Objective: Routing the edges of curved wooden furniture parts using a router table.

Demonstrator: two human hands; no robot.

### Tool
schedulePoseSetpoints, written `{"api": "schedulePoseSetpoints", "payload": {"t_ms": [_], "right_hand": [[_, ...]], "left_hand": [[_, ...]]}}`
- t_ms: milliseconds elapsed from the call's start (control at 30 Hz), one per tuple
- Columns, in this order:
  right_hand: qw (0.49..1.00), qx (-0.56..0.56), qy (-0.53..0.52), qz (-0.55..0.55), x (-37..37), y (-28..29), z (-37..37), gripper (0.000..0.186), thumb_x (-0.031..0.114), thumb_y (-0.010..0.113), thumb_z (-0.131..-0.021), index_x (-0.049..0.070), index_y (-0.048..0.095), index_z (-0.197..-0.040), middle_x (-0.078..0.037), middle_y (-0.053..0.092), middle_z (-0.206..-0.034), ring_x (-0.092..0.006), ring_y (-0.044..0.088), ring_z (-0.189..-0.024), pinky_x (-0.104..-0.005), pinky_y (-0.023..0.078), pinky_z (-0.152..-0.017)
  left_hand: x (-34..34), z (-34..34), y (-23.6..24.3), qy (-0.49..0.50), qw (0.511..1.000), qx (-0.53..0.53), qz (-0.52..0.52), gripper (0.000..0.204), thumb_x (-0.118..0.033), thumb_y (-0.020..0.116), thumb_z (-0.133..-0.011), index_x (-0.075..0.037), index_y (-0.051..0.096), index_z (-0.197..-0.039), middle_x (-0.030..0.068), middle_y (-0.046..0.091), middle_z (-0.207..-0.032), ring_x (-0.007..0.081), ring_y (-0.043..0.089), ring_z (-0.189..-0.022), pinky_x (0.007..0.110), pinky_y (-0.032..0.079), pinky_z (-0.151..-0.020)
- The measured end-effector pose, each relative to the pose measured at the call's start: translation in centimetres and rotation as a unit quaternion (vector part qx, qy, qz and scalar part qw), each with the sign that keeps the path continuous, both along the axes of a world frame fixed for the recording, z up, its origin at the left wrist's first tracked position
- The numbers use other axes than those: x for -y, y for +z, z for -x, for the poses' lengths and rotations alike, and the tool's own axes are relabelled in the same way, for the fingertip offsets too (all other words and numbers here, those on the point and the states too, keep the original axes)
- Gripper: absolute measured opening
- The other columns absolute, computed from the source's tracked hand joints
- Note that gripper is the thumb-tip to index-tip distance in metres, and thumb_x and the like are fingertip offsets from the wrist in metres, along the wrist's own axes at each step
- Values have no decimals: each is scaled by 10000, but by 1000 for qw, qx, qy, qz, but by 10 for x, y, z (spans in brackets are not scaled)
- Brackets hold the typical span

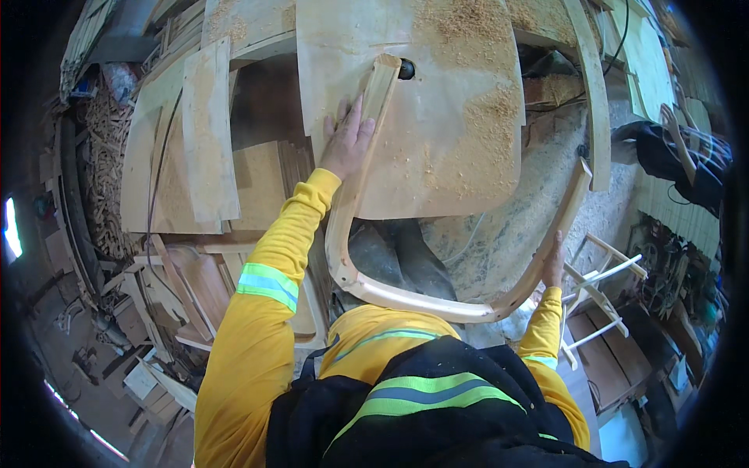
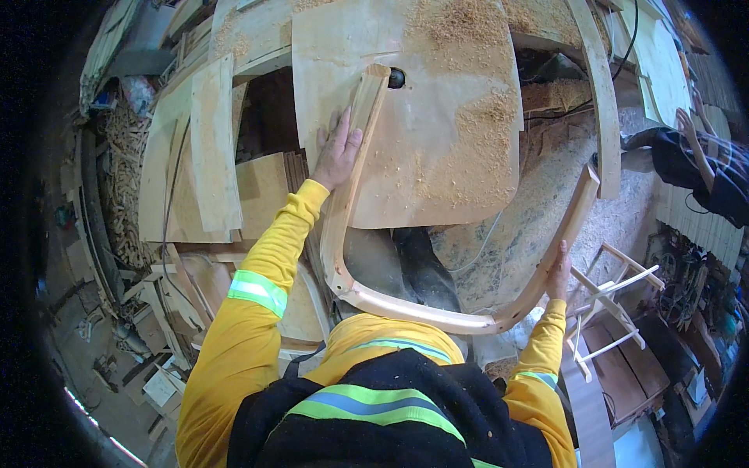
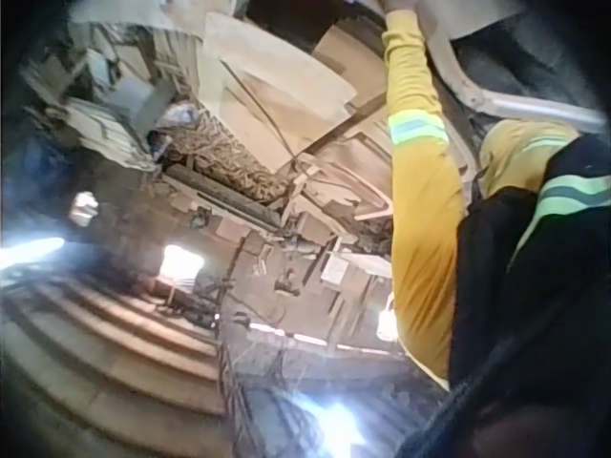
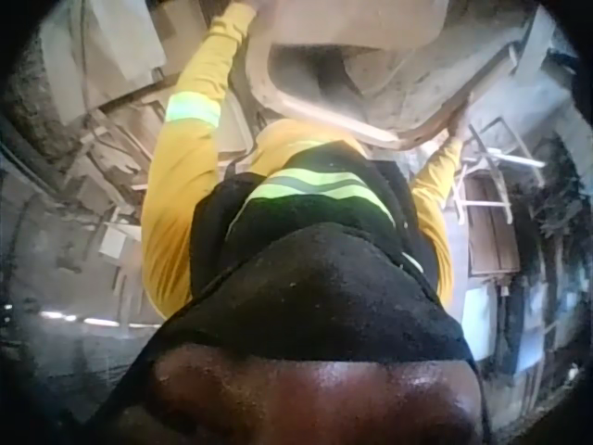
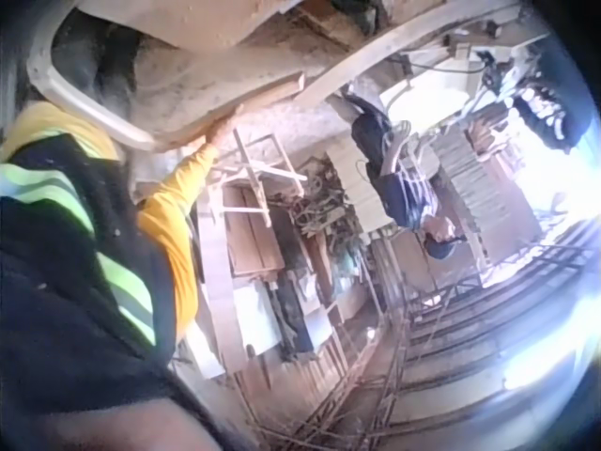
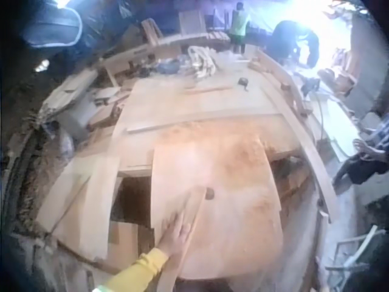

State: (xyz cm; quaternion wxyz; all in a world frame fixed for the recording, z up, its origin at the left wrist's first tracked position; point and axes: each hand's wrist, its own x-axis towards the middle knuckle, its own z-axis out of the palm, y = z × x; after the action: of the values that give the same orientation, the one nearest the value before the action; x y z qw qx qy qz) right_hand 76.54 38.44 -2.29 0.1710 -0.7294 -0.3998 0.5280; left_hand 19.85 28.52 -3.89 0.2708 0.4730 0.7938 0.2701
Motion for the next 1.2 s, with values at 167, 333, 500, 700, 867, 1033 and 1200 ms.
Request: {"api": "schedulePoseSetpoints", "payload": {"t_ms": [167, 333, 500, 700, 867, 1033, 1200], "right_hand": [[999, 23, 17, -35, 2, 12, 18, 683, 707, 526, -926, 38, 576, -1050, -52, 544, -816, -172, 583, -692, -332, 525, -611], [999, 6, 17, -29, 0, 9, 10, 624, 656, 523, -960, 43, 582, -1057, -47, 552, -821, -164, 586, -691, -324, 513, -610], [1000, -4, 5, -25, 0, 0, 2, 579, 624, 544, -968, 55, 577, -1072, -46, 559, -834, -161, 586, -691, -317, 511, -614], [1000, -13, -6, 7, 0, 3, 4, 582, 630, 573, -949, 63, 574, -1083, -45, 554, -853, -157, 585, -707, -313, 516, -623], [1000, -14, -19, -2, 0, 9, 12, 620, 651, 581, -932, 59, 569, -1113, -48, 556, -872, -159, 585, -712, -318, 531, -632], [999, -30, 5, 13, -2, 0, 2, 653, 662, 577, -928, 50, 557, -1155, -45, 554, -889, -155, 585, -736, -325, 542, -637], [1000, -29, -9, -8, -1, 6, 13, 644, 659, 566, -937, 43, 570, -1127, -48, 558, -870, -152, 584, -741, -319, 536, -641]], "left_hand": [[1, 1, -1, 1, 1000, -6, 2, 622, -426, 346, -1074, -87, 232, -1583, 264, 301, -1586, 366, 180, -1528, 590, 31, -1198], [-2, 0, 2, -3, 1000, 0, -1, 627, -425, 346, -1073, -78, 233, -1582, 259, 301, -1587, 367, 179, -1527, 593, 37, -1197], [-4, 1, 2, -3, 1000, -1, 3, 629, -429, 336, -1074, -72, 231, -1581, 253, 298, -1590, 362, 175, -1528, 593, 39, -1198], [-6, 1, 1, 4, 1000, -12, -4, 646, -425, 357, -1050, -85, 225, -1584, 223, 349, -1572, 367, 222, -1511, 597, 69, -1200], [-8, 3, 0, 0, 1000, -17, -11, 647, -424, 352, -1051, -79, 224, -1584, 218, 355, -1570, 364, 223, -1510, 591, 71, -1204], [-12, 5, 0, -5, 1000, -21, -10, 649, -422, 346, -1052, -70, 221, -1583, 226, 352, -1570, 362, 229, -1509, 584, 67, -1207], [-15, 7, 2, -4, 1000, -25, -8, 647, -415, 347, -1051, -66, 225, -1582, 233, 362, -1562, 364, 232, -1508, 572, 72, -1210]]}}
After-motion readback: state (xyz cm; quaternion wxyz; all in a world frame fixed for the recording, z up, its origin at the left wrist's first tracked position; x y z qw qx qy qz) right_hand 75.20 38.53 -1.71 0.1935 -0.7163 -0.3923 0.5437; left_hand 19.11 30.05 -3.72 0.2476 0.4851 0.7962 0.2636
